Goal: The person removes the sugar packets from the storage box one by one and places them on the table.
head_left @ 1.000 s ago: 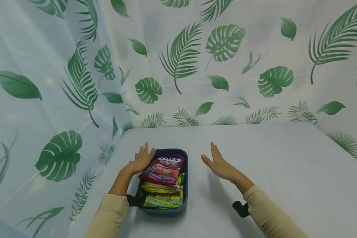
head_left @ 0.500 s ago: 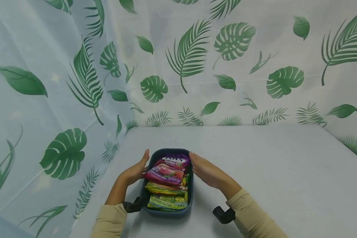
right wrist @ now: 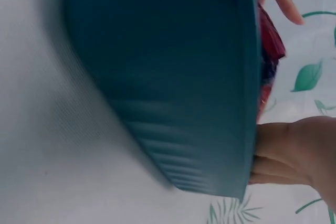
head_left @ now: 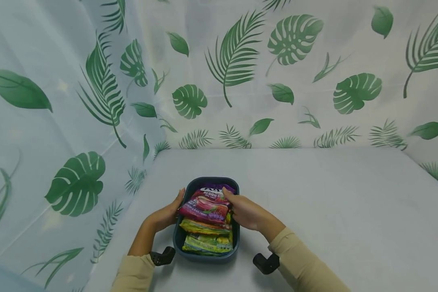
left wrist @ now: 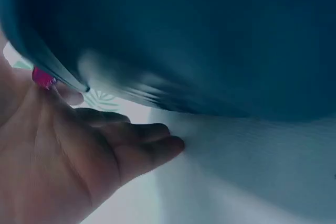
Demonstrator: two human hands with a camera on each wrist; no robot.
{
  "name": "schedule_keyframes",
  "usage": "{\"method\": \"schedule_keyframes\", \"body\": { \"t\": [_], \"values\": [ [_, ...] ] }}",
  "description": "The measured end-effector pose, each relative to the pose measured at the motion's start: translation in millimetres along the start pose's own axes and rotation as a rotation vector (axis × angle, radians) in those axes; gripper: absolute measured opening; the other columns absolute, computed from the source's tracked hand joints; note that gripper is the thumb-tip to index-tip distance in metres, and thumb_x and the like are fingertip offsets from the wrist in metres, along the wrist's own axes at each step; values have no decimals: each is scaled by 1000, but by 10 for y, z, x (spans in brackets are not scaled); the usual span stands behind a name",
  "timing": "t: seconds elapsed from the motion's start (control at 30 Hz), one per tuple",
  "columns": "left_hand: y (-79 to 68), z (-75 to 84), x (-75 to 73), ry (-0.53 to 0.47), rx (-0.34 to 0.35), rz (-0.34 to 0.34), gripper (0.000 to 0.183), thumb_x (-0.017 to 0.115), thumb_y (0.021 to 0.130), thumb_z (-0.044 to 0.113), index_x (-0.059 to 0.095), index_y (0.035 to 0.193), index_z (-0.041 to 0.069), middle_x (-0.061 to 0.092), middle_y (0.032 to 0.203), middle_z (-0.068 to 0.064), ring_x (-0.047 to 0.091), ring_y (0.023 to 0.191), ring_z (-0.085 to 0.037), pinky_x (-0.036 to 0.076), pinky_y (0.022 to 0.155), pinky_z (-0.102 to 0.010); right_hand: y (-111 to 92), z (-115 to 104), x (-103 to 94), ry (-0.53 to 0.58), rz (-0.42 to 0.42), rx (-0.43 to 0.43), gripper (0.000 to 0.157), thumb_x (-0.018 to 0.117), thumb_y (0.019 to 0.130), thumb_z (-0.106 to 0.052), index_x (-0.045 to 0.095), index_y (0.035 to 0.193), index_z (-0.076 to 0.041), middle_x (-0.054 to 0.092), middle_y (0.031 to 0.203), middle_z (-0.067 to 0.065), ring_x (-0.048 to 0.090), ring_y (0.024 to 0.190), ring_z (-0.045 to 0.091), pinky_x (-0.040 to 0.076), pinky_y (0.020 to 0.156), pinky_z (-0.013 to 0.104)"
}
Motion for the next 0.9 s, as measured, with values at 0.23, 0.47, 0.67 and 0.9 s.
{"method": "schedule_keyframes", "body": {
  "t": [0.23,0.47,0.67,0.9],
  "values": [
    [-75,-119,-90,-133,78,38,73,3,88,66,-16,145,25,-9,152,-18,-2,137,-43,7,106,-62,135,37,59,-4,49,0,67,33,95,-50,30,138,2,36,141,17,21,137,31,13,112,48],
    [-92,-245,-71,-341,153,-12,68,4,92,60,-13,146,22,-11,152,-18,-6,138,-40,-1,109,-55,201,63,61,-70,185,28,75,44,95,-38,3,145,-1,28,143,22,30,131,35,17,109,53],
    [-125,-306,-8,-305,185,-72,60,19,98,45,-11,146,27,-15,153,-11,-11,138,-39,-3,106,-61,220,101,74,-163,297,-8,93,55,90,-15,-22,142,-9,12,148,26,31,129,41,17,108,55],
    [-40,-339,14,-277,195,-90,62,30,98,34,-7,147,27,-12,154,-8,-9,139,-36,-2,107,-61,240,75,77,-274,386,-109,82,45,90,2,-13,146,-14,4,151,24,24,132,43,18,107,57]
  ]
}}
Point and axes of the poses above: each hand's wrist, its own y-axis towards the middle knuckle, its own x-axis out of the palm, z = x × y, the point moved 7 cm from there along y, towards the middle knuckle
